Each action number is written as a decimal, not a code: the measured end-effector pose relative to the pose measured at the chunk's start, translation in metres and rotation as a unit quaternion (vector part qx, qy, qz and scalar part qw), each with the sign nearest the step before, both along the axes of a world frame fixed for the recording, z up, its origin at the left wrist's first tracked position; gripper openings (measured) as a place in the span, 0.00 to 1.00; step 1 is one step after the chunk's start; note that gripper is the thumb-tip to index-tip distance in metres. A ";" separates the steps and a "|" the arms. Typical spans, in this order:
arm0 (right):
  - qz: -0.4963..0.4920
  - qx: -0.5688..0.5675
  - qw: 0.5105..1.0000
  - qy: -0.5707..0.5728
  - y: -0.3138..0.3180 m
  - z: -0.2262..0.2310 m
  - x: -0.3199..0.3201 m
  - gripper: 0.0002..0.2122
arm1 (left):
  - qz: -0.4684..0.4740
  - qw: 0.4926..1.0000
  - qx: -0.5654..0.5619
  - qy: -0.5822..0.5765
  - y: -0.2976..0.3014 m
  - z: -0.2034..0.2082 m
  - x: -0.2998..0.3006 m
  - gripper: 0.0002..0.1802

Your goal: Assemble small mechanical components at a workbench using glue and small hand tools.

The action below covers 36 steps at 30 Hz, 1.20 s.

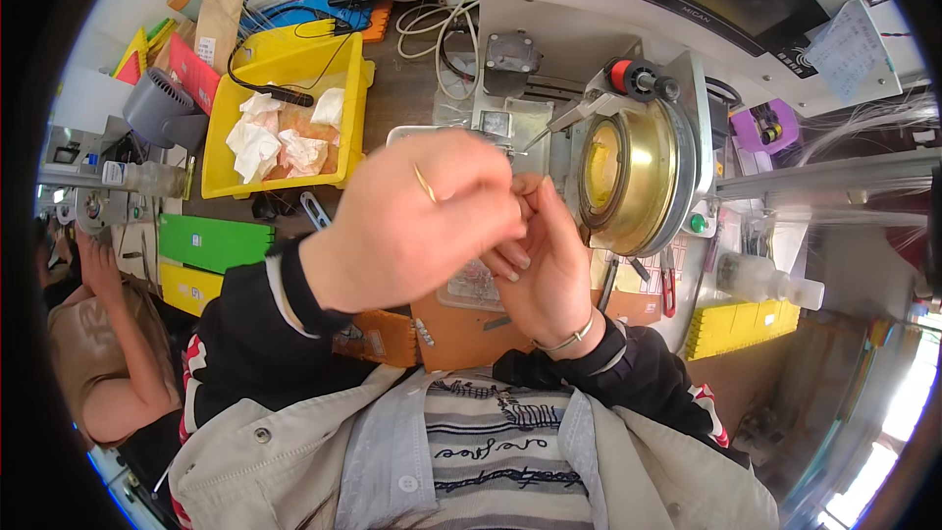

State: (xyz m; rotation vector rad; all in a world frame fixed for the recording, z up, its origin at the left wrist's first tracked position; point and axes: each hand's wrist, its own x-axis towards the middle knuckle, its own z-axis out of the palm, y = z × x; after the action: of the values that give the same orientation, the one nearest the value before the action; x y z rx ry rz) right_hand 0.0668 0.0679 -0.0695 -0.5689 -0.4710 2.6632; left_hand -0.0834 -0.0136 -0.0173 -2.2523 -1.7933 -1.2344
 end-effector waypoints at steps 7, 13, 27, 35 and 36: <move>-0.019 0.074 0.994 -0.073 -0.004 -0.007 -0.006 0.06 | -0.105 0.994 -0.022 0.019 -0.018 -0.009 0.014 0.10; -0.082 0.049 0.989 -0.109 0.004 -0.025 -0.028 0.04 | 0.116 0.978 -0.106 -0.134 0.023 0.006 -0.031 0.06; -0.058 -0.018 0.987 -0.149 0.006 -0.010 -0.021 0.07 | 0.127 0.989 0.021 -0.076 0.025 -0.004 -0.023 0.05; 0.036 0.067 0.997 0.010 -0.005 0.008 0.009 0.07 | 0.044 0.986 0.156 0.039 -0.018 -0.044 0.026 0.17; 0.045 0.065 0.997 0.004 -0.005 0.003 0.010 0.07 | 0.102 0.978 0.175 0.042 -0.016 -0.045 0.026 0.17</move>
State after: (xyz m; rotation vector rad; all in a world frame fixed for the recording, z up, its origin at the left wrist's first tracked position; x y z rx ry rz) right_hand 0.0765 0.0634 -0.0661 -0.5104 -0.6758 2.6928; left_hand -0.0575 -0.0292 -0.0622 -1.8527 -1.5810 -1.2775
